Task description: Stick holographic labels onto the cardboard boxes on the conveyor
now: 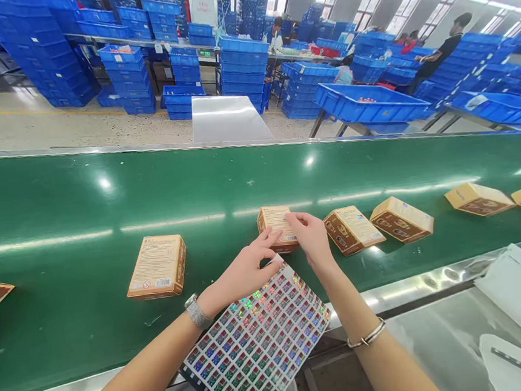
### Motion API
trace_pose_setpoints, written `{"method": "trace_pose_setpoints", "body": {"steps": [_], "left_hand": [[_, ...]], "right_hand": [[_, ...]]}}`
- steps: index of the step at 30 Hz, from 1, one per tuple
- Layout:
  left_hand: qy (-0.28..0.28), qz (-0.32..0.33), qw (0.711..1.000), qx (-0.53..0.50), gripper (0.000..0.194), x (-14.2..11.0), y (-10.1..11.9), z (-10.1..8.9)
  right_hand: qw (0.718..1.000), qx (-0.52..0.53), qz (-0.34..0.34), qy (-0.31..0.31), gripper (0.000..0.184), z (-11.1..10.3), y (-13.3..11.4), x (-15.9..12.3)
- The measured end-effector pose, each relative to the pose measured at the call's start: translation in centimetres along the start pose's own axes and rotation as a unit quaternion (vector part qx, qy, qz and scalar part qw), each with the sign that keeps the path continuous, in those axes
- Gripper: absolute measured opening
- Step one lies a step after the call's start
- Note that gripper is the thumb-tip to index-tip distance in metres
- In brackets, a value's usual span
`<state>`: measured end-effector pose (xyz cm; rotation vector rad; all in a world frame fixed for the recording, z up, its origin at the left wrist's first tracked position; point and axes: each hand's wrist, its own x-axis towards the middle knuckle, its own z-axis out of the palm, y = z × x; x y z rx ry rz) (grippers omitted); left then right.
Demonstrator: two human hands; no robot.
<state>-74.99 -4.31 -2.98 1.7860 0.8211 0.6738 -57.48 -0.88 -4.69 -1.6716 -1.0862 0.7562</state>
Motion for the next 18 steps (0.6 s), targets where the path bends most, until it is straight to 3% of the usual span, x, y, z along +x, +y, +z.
{"method": "trace_pose_setpoints", "body": {"steps": [8,12,14,16,18], "left_hand": [[-0.006,0.015,1.000,-0.023,0.035,1.6,0.1,0.7],[0.034,0.011,0.998,-0.052,0.027,1.6,0.5,0.9],[0.072,-0.006,0.995,-0.071,0.025,0.5,1.1,0.7],[0.109,-0.031,0.990,-0.089,0.031,-1.2,1.9,0.3],[0.137,-0.060,0.980,-0.128,0.034,-3.3,2.8,-0.2]], "right_hand": [[0.987,-0.119,-0.065,0.090,0.045,-0.8,0.0,1.0],[0.981,-0.137,-0.095,0.099,0.046,-2.3,-1.1,1.5],[0.982,-0.135,-0.119,0.063,0.045,-3.5,-2.5,0.3],[0.981,-0.131,-0.143,-0.020,0.045,-4.7,-4.2,-1.9],[0.958,-0.133,-0.173,-0.186,0.039,-5.4,-6.1,-4.6]]}}
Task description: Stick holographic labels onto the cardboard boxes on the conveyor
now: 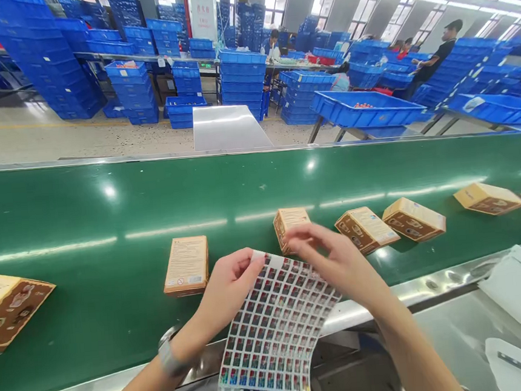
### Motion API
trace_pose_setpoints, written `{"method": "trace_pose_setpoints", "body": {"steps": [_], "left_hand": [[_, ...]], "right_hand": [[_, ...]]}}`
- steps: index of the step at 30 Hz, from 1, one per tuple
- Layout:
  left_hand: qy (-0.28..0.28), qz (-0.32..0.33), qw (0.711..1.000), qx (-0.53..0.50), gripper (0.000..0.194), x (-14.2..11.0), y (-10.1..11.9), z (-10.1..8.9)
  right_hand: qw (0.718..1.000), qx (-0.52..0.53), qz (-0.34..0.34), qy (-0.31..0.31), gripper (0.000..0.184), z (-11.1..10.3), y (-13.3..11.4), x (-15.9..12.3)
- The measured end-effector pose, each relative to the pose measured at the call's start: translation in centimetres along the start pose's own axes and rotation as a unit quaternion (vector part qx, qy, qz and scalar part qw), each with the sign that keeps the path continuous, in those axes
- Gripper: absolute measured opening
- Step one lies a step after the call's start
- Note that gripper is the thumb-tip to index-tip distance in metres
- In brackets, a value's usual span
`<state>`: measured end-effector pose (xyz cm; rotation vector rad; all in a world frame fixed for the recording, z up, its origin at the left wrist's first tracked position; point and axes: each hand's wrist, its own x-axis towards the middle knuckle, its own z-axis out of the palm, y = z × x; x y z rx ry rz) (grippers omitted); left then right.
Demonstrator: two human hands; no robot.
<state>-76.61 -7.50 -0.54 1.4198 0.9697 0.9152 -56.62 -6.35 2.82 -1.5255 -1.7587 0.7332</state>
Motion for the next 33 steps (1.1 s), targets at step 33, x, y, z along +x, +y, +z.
{"method": "trace_pose_setpoints", "body": {"steps": [33], "left_hand": [[0.102,-0.077,0.991,0.032,0.029,-7.4,0.2,-3.0]], "right_hand": [[0.918,-0.154,-0.365,-0.001,0.017,4.2,-5.0,-4.7]]}}
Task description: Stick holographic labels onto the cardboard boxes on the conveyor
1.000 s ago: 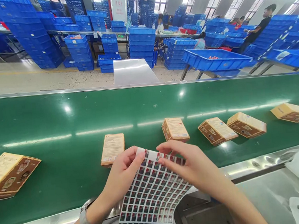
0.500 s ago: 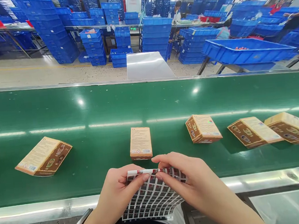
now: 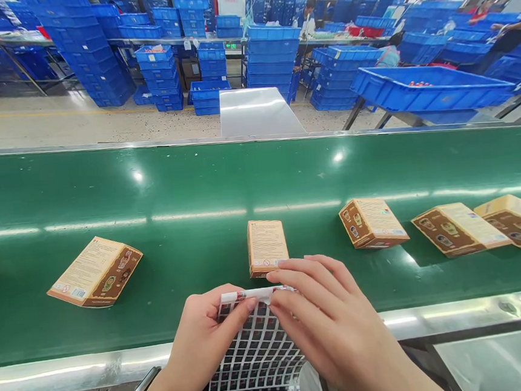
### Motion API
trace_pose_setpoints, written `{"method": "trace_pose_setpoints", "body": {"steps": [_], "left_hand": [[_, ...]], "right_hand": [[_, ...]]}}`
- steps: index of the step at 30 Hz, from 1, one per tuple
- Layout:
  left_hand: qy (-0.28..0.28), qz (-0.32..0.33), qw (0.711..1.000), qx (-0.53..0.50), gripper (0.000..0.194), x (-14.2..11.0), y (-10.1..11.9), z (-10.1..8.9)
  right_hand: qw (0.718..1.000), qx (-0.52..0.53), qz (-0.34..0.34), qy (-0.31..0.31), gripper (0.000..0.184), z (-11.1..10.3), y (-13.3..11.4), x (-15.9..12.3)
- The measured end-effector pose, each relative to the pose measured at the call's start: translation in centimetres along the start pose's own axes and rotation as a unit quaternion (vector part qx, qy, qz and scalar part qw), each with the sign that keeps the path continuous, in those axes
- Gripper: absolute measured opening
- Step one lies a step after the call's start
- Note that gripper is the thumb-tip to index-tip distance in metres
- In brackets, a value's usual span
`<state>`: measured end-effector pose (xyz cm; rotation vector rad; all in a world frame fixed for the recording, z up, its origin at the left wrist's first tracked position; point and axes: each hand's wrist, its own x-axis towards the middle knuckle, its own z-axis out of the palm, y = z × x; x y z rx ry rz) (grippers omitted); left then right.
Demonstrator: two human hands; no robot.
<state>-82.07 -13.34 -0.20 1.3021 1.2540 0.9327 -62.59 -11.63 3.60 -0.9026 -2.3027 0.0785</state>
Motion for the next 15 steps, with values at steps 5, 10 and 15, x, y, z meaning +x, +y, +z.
{"method": "trace_pose_setpoints", "body": {"steps": [5,10,15], "left_hand": [[-0.069,0.073,0.995,0.011,0.012,1.3,-1.8,-0.8],[-0.223,0.183,0.949,0.130,0.003,4.4,-2.4,-1.0],[-0.275,0.170,0.929,0.180,0.006,6.2,-1.6,0.1]], "right_hand": [[0.906,0.229,0.355,0.020,0.029,0.7,4.6,-0.1],[0.751,0.364,0.545,0.078,0.055,3.8,8.4,0.3],[0.744,0.339,0.568,0.095,0.050,5.1,9.0,-0.1]]}}
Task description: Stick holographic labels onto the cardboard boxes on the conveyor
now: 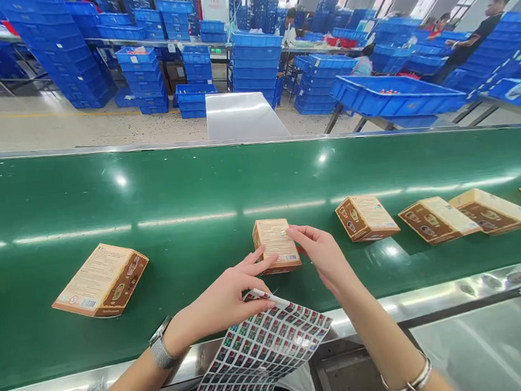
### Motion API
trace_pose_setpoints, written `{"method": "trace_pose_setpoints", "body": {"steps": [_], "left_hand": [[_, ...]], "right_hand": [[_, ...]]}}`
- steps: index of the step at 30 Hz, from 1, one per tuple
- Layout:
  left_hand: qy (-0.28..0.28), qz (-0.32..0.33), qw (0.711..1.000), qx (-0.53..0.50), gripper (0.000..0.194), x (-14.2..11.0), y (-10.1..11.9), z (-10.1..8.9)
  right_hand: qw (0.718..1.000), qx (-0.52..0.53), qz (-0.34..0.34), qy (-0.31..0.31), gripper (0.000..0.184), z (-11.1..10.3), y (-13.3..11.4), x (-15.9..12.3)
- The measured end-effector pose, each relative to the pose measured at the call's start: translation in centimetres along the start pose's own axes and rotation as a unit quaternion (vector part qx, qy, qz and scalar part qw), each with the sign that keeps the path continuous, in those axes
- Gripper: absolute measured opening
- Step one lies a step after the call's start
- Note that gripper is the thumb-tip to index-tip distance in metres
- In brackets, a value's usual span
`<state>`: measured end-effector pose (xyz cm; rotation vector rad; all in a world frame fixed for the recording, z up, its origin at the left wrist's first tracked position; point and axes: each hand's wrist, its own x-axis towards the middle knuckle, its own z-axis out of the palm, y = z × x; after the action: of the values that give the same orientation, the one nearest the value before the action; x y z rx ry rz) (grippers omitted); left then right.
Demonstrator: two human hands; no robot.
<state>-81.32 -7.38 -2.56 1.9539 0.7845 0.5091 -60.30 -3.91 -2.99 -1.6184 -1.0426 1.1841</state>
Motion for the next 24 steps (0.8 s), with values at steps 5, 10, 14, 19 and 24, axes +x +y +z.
{"method": "trace_pose_setpoints", "body": {"steps": [5,10,14,19,24], "left_hand": [[-0.016,-0.003,1.000,-0.002,0.017,1.1,0.4,0.4],[-0.018,0.006,1.000,-0.007,0.017,2.0,0.5,1.0],[-0.024,0.020,1.000,-0.004,0.017,2.7,0.6,1.3],[-0.030,0.032,0.999,-0.016,0.024,3.7,0.7,1.7],[0.057,-0.014,0.990,-0.127,0.014,2.4,1.2,1.5]], "right_hand": [[0.998,-0.040,-0.022,0.032,0.050,-1.1,0.4,0.6],[0.987,-0.118,-0.071,0.080,0.046,-1.7,0.7,0.6],[0.965,-0.187,-0.133,0.127,0.041,-1.6,0.8,0.4],[0.933,-0.244,-0.173,0.201,0.050,-2.5,0.3,1.4],[0.933,-0.250,-0.216,0.142,0.051,-4.6,-1.7,-0.5]]}}
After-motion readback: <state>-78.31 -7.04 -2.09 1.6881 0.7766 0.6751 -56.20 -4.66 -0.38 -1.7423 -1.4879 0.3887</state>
